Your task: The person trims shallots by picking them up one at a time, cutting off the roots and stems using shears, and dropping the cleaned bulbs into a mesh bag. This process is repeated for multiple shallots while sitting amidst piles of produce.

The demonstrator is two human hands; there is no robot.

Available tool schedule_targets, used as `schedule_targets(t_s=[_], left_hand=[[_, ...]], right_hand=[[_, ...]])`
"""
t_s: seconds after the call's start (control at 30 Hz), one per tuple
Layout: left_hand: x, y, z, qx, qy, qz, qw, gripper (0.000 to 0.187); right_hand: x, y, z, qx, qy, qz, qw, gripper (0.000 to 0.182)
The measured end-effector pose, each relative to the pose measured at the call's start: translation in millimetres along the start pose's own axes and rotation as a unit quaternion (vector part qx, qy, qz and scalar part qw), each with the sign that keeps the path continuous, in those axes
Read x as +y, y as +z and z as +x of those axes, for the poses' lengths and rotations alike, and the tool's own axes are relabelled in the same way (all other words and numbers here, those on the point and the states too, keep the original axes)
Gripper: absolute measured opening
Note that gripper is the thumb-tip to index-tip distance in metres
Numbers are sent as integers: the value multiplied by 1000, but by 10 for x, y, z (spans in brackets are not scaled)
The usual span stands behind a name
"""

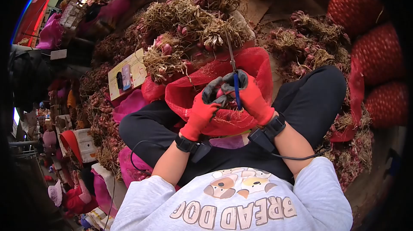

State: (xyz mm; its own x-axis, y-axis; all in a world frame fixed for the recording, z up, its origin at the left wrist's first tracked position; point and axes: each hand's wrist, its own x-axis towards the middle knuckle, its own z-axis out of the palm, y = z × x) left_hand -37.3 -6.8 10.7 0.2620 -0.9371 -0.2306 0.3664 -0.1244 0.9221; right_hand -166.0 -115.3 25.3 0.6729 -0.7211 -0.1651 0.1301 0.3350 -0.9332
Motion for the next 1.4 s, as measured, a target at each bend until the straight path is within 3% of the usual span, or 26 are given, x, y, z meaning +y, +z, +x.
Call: schedule_targets(t_s=[0.03, 0.13, 0.27, 0.33, 0.43, 0.47, 0.53, 0.6, 0.67, 0.77, 0.9, 1.0, 1.1, 1.17, 1.27, 1.37, 1.4], left_hand=[[-11, -4, 2, -6, -12, -41, 999, 57], [-42, -34, 17, -27, 35, 43, 998, 47], [91, -76, 27, -38, -92, -53, 994, 29], [87, -158, 33, -62, -101, -29, 992, 23], [27, -177, 53, 13, -74, 22, 997, 15], [-1, -194, 76, 34, -74, -66, 994, 14], [-95, -265, 126, 76, -72, -241, 965, 12], [-180, -303, 118, 43, 30, -101, 994, 17], [-202, -344, 114, 47, -35, -188, 980, 19], [119, -138, 22, 3, -57, -232, 971, 20], [149, -66, -1, -56, -171, -90, 980, 29], [69, -72, 6, -72, -166, -73, 981, 27], [-83, -172, 64, 11, -71, -90, 993, 31], [-58, -218, 82, 28, -63, -190, 979, 34], [-16, -272, 117, 25, -49, -257, 965, 39], [-81, -262, 124, 34, 21, -299, 953, 39], [-121, -254, 136, 64, 41, -294, 953, 40]], right_hand=[[29, -12, 2, 8, 0, 3, 1000, 22], [43, -36, 12, 23, 3, -14, 1000, 18], [49, -47, 19, 9, -51, -51, 997, 17], [77, -35, 7, 4, -39, -45, 998, 17], [-137, 1, -31, -58, 48, -14, 997, 20], [-218, -2, -47, -86, 89, -1, 992, 22], [-175, -1, -47, -103, 85, -19, 991, 22], [-129, -8, -40, -99, 90, 1, 991, 23], [-99, -69, -32, -70, 107, 59, 990, 23], [80, -186, 17, -30, 61, 188, 980, 23], [51, -207, 36, -17, 56, 199, 978, 27], [84, -212, 42, -5, 56, 208, 977, 26], [82, -301, 80, 32, 23, 192, 981, 25], [97, -397, 157, 32, -22, 194, 980, 24], [-47, -368, 87, 77, 36, 83, 993, 26], [20, -174, 31, 17, -1, -64, 998, 33], [15, -132, -13, 20, -26, -205, 978, 36]])
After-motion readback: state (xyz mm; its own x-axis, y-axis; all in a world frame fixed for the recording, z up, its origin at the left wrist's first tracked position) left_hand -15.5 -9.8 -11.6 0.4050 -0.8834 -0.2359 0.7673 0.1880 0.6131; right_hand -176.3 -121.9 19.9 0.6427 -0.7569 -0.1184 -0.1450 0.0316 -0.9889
